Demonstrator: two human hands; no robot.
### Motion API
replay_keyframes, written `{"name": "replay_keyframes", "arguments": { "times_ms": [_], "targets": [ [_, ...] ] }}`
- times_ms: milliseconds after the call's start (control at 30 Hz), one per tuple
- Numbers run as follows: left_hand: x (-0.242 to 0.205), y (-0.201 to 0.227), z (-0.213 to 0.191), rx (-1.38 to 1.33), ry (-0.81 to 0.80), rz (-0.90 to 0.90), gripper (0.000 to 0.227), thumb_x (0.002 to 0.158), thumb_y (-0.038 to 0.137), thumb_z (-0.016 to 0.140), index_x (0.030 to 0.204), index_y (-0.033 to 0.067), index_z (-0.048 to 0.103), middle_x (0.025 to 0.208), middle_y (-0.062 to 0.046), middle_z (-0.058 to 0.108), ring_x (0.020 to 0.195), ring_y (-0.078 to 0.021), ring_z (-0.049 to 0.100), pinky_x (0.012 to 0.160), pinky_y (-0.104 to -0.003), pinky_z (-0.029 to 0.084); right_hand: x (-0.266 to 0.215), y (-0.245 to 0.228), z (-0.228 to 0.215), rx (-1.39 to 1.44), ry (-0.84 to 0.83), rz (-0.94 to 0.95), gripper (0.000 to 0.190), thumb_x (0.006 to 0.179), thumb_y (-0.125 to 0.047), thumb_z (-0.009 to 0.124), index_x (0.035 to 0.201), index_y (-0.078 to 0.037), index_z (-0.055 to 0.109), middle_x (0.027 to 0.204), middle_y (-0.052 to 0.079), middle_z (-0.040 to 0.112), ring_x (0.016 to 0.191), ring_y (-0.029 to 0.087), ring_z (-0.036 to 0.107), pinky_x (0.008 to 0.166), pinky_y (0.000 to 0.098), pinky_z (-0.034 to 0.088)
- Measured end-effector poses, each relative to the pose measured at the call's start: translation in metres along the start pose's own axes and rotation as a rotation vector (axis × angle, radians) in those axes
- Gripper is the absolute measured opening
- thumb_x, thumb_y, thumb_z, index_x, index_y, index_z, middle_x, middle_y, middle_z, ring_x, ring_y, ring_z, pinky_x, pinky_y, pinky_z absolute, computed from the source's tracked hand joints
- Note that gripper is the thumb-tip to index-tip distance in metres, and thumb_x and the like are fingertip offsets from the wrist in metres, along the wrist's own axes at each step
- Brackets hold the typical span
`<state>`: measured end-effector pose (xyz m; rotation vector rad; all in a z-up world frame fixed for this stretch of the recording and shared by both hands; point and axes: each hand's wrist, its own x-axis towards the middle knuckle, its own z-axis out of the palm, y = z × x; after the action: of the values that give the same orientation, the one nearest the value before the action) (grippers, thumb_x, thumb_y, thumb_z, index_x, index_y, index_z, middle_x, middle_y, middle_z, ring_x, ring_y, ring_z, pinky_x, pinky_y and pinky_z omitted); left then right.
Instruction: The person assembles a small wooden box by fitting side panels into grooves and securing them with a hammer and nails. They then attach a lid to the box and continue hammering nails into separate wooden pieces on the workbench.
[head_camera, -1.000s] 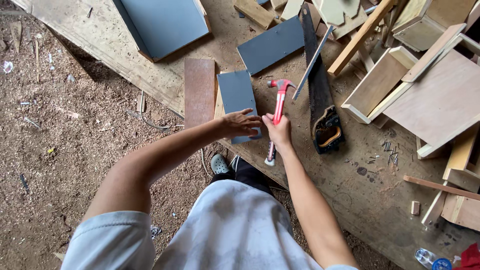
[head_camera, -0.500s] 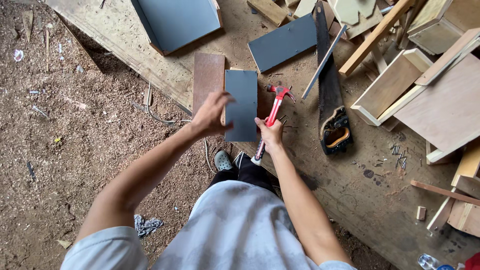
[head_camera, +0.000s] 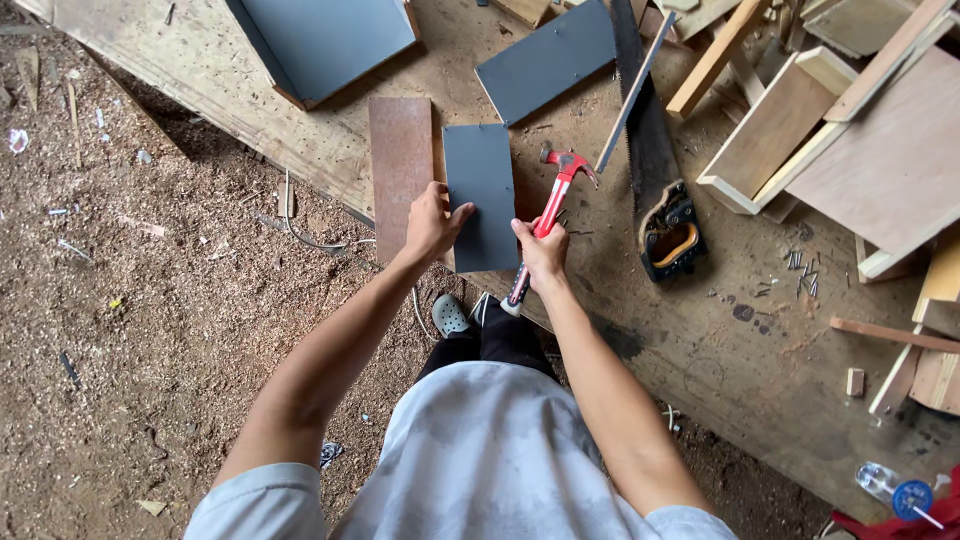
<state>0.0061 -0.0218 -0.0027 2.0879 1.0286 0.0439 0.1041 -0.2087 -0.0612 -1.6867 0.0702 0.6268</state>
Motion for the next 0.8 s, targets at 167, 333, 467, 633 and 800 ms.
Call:
{"name": "replay_keyframes", "arguments": {
  "times_ms": [167,333,467,633,800],
  "targets": [
    [-0.002,0.010,0.009,-0.027,0.017,-0.074,0.056,0.087,0.041,0.079,0.121,0.0027,0.057,0.104,-0.014,0.069,0.095,-0.0266,0.068,0.083,-0.043,0.055,-0.003,-0.001,-0.007,0.051,-0.021,-0.038,0.026,0.085,-0.009,0.085,0.081,-0.005,0.059,0.076,0.001,0.067,0.066,0.008,0.060,0.060,0.0272,0.052],
    [0.009,0.004,0.007,-0.045,0.161,0.083,0.053,0.086,0.038,0.084,0.109,-0.0014,0.059,0.104,-0.018,0.065,0.093,-0.0290,0.066,0.079,-0.042,0.055,0.000,-0.009,0.002,-0.014,0.020,-0.093,0.025,0.083,-0.009,0.086,0.082,-0.005,0.061,0.078,0.003,0.071,0.069,0.008,0.064,0.065,0.0264,0.055],
    [0.017,0.002,0.008,-0.118,0.093,-0.027,0.051,0.087,0.039,0.082,0.109,-0.0013,0.059,0.097,-0.016,0.069,0.087,-0.0264,0.069,0.078,-0.040,0.057,0.000,-0.013,0.004,-0.095,0.043,-0.080,0.028,0.083,-0.011,0.087,0.080,-0.004,0.061,0.077,0.005,0.072,0.067,0.010,0.065,0.064,0.0278,0.055],
    [0.017,0.014,0.007,-0.179,0.091,-0.036,0.053,0.087,0.038,0.081,0.115,-0.0011,0.057,0.100,-0.019,0.070,0.091,-0.0276,0.070,0.082,-0.039,0.056,0.002,-0.014,0.008,-0.037,0.090,-0.123,0.025,0.082,-0.013,0.087,0.083,-0.005,0.062,0.077,0.003,0.072,0.068,0.009,0.065,0.064,0.0272,0.055],
    [0.005,0.023,0.003,0.060,0.302,0.332,0.061,0.089,0.028,0.080,0.133,-0.0041,0.052,0.133,-0.028,0.049,0.123,-0.0384,0.051,0.103,-0.047,0.045,-0.003,-0.022,0.002,-0.169,0.112,-0.169,0.031,0.083,-0.021,0.088,0.081,-0.003,0.063,0.074,0.005,0.072,0.064,0.012,0.066,0.060,0.0291,0.054]
  ]
}}
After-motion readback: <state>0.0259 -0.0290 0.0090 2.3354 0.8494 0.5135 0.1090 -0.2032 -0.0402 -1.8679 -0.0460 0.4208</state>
